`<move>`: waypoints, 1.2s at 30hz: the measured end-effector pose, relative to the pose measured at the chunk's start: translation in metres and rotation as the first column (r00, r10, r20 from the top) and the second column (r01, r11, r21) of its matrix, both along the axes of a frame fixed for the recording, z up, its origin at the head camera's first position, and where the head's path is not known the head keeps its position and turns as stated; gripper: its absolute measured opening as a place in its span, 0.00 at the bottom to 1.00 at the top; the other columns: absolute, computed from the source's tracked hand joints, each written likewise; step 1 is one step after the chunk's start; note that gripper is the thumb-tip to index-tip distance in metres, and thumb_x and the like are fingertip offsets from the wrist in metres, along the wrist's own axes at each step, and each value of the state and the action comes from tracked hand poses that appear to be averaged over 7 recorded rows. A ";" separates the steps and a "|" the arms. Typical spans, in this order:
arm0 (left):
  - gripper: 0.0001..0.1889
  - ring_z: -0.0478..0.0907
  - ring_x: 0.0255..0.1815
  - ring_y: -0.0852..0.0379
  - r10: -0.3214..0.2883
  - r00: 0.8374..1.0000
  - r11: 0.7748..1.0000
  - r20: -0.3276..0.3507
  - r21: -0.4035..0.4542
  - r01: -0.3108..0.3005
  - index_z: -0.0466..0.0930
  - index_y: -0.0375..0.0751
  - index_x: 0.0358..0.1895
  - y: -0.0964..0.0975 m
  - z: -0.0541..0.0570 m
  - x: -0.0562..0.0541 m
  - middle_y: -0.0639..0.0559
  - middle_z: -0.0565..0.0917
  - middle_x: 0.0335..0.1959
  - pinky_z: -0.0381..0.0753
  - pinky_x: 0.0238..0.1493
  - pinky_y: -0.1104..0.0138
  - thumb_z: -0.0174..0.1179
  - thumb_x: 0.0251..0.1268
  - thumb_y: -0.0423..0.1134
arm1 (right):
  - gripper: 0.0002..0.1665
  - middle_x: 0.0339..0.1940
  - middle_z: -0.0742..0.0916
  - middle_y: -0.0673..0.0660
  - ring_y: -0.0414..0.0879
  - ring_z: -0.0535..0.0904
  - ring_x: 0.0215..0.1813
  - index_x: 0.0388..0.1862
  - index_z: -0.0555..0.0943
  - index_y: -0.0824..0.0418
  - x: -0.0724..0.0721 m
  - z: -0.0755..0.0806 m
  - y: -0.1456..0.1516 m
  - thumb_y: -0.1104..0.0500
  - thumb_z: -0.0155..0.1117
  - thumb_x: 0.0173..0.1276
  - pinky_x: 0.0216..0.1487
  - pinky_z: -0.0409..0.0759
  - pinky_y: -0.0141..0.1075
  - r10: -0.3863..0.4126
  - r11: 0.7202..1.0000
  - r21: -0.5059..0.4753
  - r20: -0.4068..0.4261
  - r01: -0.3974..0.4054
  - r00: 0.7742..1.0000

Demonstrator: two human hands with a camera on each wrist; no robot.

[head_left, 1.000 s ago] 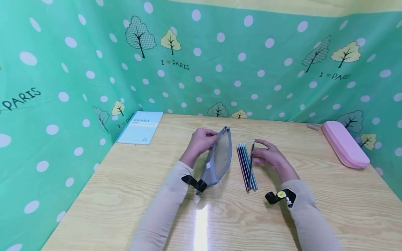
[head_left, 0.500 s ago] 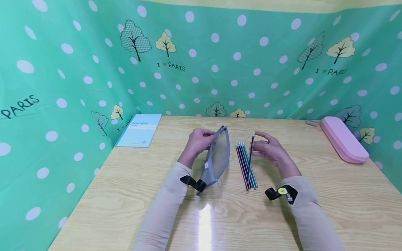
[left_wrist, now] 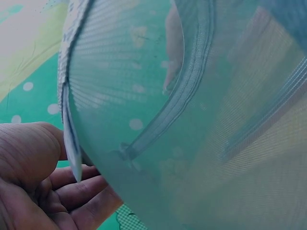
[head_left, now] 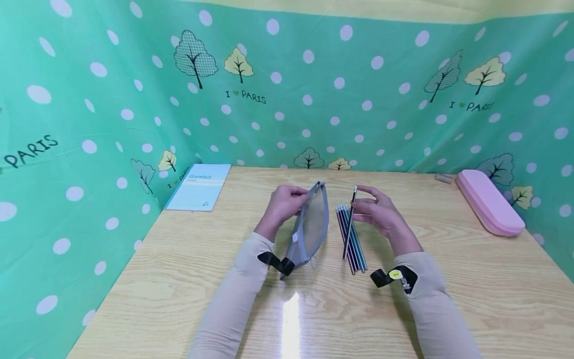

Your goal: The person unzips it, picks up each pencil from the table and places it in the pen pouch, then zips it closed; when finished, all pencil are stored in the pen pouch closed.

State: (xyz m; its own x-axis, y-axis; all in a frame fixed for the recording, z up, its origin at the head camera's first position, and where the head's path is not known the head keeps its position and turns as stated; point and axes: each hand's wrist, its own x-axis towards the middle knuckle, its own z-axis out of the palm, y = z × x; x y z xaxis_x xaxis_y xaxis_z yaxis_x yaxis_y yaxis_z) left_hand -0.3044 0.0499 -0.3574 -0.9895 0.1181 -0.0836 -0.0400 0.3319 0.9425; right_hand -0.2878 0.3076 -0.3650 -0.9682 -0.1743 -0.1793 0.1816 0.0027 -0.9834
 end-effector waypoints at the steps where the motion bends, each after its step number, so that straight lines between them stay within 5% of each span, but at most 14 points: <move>1: 0.13 0.87 0.40 0.51 0.002 1.000 1.000 0.003 0.002 -0.002 0.87 0.34 0.54 0.000 0.000 0.000 0.40 0.90 0.45 0.90 0.37 0.66 0.63 0.74 0.37 | 0.42 0.47 0.82 0.57 0.39 0.86 0.40 0.83 0.51 0.66 0.000 -0.001 -0.001 0.72 0.56 0.75 0.46 0.90 0.31 0.000 1.000 -0.002 0.001 0.000 1.000; 20: 0.13 0.88 0.41 0.49 0.010 1.000 1.000 0.005 0.001 -0.010 0.87 0.34 0.54 0.001 -0.004 0.002 0.40 0.90 0.45 0.91 0.39 0.65 0.64 0.73 0.36 | 0.41 0.37 0.86 0.49 0.40 0.87 0.39 0.83 0.53 0.67 -0.005 0.006 -0.036 0.73 0.56 0.74 0.44 0.89 0.29 -0.017 0.992 -0.125 -0.017 0.015 1.000; 30: 0.12 0.88 0.45 0.49 0.018 1.000 1.000 0.009 0.001 -0.018 0.87 0.35 0.53 0.000 -0.002 -0.001 0.41 0.90 0.47 0.91 0.42 0.64 0.62 0.73 0.36 | 0.41 0.43 0.84 0.55 0.40 0.86 0.37 0.82 0.55 0.65 -0.010 0.007 -0.049 0.73 0.57 0.74 0.43 0.90 0.31 -0.064 0.991 -0.116 -0.008 0.063 0.998; 36: 0.13 0.87 0.48 0.47 0.014 1.000 1.000 0.010 0.003 -0.014 0.87 0.35 0.54 0.000 0.001 -0.003 0.40 0.89 0.49 0.91 0.44 0.63 0.63 0.73 0.36 | 0.40 0.57 0.80 0.69 0.39 0.86 0.36 0.82 0.56 0.64 -0.012 0.006 -0.055 0.73 0.56 0.74 0.44 0.90 0.31 -0.076 0.993 -0.089 -0.001 0.076 0.997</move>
